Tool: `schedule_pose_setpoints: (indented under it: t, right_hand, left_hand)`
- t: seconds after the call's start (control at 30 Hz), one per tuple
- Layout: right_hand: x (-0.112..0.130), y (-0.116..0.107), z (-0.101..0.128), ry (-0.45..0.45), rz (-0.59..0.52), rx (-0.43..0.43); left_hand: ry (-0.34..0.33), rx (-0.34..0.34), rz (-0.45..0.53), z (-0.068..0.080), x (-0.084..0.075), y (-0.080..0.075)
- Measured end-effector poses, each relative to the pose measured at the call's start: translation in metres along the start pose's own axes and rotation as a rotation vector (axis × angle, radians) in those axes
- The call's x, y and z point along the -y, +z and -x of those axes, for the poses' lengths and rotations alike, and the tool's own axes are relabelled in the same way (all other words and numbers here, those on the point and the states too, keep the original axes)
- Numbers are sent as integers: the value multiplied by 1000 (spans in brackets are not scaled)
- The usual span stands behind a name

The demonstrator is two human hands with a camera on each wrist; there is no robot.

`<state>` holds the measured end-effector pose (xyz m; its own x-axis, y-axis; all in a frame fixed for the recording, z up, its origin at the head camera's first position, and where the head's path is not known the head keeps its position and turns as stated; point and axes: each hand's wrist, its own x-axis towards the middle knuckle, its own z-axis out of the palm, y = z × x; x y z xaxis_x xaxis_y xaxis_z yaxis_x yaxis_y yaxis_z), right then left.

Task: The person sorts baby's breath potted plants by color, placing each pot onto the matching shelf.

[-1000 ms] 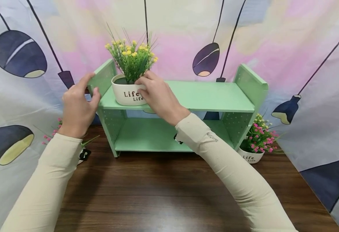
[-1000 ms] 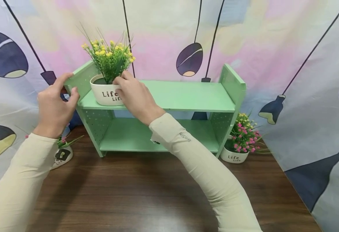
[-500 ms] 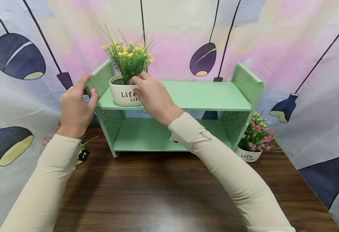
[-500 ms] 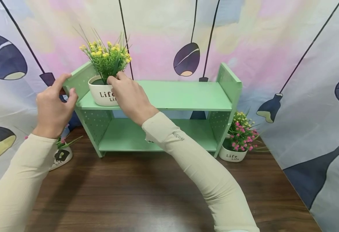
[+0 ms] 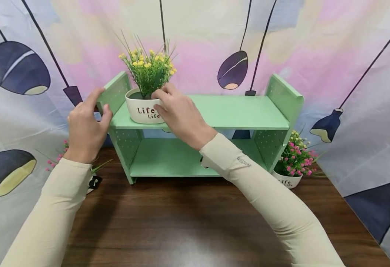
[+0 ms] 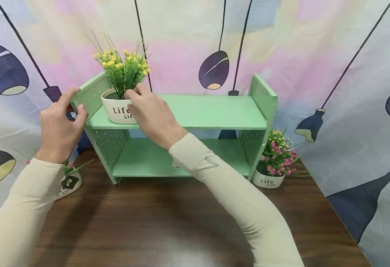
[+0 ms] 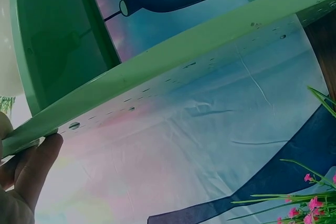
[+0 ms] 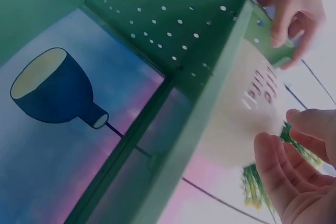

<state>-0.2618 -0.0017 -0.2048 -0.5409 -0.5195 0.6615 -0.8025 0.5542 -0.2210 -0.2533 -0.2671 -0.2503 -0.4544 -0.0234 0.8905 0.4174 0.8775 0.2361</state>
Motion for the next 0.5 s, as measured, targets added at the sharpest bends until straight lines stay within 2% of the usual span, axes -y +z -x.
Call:
schedule_pose_setpoints:
  t: [0.2, 0.5]
  right_hand:
    - [-11, -27, 31, 32, -10, -30]
    - [-44, -83, 93, 31, 58, -146]
  left_hand:
    - [15, -4, -13, 4, -1, -3]
    - [21, -19, -22, 6, -5, -3]
